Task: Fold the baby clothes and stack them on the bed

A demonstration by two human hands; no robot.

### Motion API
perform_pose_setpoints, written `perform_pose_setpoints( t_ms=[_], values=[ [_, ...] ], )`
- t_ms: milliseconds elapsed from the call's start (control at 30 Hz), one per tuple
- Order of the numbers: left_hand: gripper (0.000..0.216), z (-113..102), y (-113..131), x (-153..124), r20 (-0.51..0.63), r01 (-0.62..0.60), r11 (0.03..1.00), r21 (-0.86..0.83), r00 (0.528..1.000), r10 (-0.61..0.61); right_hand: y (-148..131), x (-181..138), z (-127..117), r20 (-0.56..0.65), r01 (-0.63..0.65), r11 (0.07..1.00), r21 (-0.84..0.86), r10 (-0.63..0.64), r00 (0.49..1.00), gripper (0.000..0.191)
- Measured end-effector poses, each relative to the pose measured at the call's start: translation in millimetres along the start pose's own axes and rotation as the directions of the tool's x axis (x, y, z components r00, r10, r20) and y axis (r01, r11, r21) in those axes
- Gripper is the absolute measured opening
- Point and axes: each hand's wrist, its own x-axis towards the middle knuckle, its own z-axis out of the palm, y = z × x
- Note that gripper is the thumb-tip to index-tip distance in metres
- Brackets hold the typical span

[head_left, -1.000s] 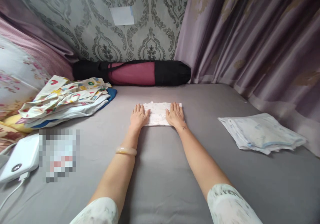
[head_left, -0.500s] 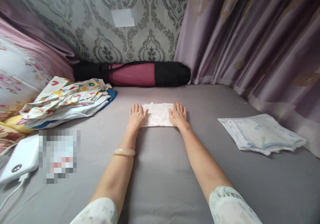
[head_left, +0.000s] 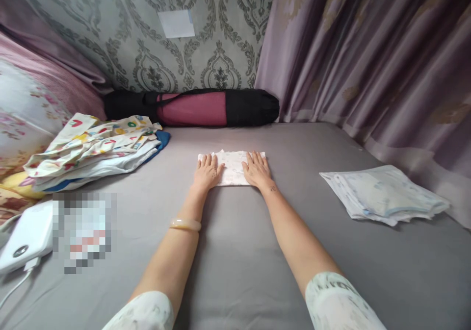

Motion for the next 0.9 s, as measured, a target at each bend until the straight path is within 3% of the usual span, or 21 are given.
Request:
perform_pose_setpoints(
  t_ms=[233,333,500,667,833,900],
  values=[
    [0.061,-1,13,-1,-0.133,-0.028,0.998,0.052,0.991,0.035,-12,-4,-12,-0.060,0.042,0.998,0.042,-0.040,0.997,0.056],
    [0.059,1,21,-4,-0.107,-0.089,0.994,0.065,0.990,0.096,-20,-6,-10,-0.060,0.088,0.995,0.045,-0.086,0.995,0.055],
    [0.059,6,23,-5,-0.049,-0.098,0.994,0.039,0.994,0.100,-22,-8,-2,-0.017,0.082,0.996,0.044,-0.082,0.997,0.055],
    [0.058,6,24,-5,-0.061,-0.096,0.995,0.027,0.993,0.098,-22,-7,-3,-0.007,0.075,0.997,0.034,-0.075,0.997,0.054],
    [0.053,5,33,-5,-0.182,-0.159,0.987,0.034,0.970,0.162,-29,-7,-6,-0.051,0.093,0.995,0.047,-0.091,0.995,0.054],
    [0.052,6,35,-3,-0.146,-0.194,0.981,0.019,0.970,0.194,-33,-7,-6,-0.052,0.121,0.991,0.049,-0.118,0.992,0.054]
  ],
)
